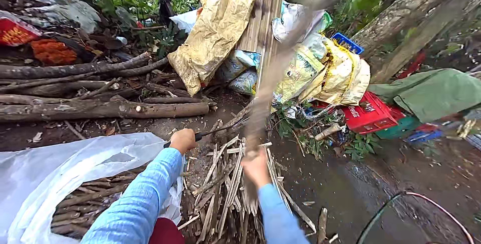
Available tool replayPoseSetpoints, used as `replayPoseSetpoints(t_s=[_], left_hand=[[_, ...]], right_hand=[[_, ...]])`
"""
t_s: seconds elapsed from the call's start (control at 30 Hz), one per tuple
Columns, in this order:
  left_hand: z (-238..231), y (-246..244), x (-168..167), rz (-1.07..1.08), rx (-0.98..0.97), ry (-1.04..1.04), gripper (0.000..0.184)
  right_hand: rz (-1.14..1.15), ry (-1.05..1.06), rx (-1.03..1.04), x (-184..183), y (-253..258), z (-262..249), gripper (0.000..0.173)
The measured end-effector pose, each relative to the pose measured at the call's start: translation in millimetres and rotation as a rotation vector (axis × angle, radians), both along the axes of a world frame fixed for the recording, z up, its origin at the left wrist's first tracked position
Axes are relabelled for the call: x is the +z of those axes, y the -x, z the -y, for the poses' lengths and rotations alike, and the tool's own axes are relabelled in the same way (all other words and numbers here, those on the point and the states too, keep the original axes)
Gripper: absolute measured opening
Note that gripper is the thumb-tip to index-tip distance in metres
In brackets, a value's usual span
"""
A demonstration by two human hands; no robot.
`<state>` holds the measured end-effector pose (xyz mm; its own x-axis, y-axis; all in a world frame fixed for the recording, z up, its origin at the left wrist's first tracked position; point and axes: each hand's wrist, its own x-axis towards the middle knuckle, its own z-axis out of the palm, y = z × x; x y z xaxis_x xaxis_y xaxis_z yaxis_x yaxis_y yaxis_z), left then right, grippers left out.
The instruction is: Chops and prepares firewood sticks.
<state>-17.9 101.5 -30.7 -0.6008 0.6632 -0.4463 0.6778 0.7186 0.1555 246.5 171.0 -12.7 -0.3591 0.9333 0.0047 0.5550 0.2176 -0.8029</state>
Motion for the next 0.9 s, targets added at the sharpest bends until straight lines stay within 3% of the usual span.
replayPoseSetpoints(t_s=[0.07, 0.1, 0.2, 0.33, 0.4, 0.5, 0.57, 0.63, 0.7, 0.73, 0.77, 0.83, 0.9], left_hand=[[12, -8, -19, 0.027, 0.026, -0.01, 0.046], [12, -13, -17, 0.014, 0.022, -0.01, 0.045], [5, -25, -18, 0.014, -0.02, 0.04, 0.04], [-3, -17, -10, -0.026, -0.034, 0.053, 0.039], [-2, -7, -13, -0.035, -0.035, 0.065, 0.042], [0, 8, -20, -0.038, -0.041, 0.093, 0.044], [1, 15, -20, -0.035, -0.032, 0.095, 0.043], [-1, 21, -20, -0.024, -0.02, 0.095, 0.044], [-4, 27, -22, -0.018, -0.009, 0.084, 0.046], [-4, 31, -23, -0.014, -0.002, 0.071, 0.047], [-2, 35, -25, -0.006, 0.002, 0.056, 0.048], [7, 42, -36, 0.009, 0.003, 0.01, 0.048], [17, 36, -50, 0.017, 0.0, -0.042, 0.044]], right_hand=[[0.302, 0.456, 0.088, -82, 15, -20, 0.078], [0.351, 0.525, 0.09, -92, 21, -29, 0.076], [0.311, 0.546, 0.04, -83, 9, -26, 0.074], [-0.055, 0.544, 0.039, -16, -21, -14, 0.055], [-0.209, 0.346, 0.091, 48, -42, -10, 0.058], [-0.359, -0.203, 0.093, 140, -69, -23, 0.069], [-0.589, -0.511, 0.06, 186, -74, -36, 0.067], [-0.826, -0.722, 0.056, 208, -62, -39, 0.071], [-0.842, -0.756, 0.01, 177, -36, -26, 0.068], [-0.726, -0.668, -0.042, 134, -20, -17, 0.067], [-0.504, -0.492, -0.073, 78, -6, -9, 0.071], [0.088, 0.089, 0.025, -26, 15, -3, 0.081], [0.415, 0.415, 0.091, -100, 26, -17, 0.085]])
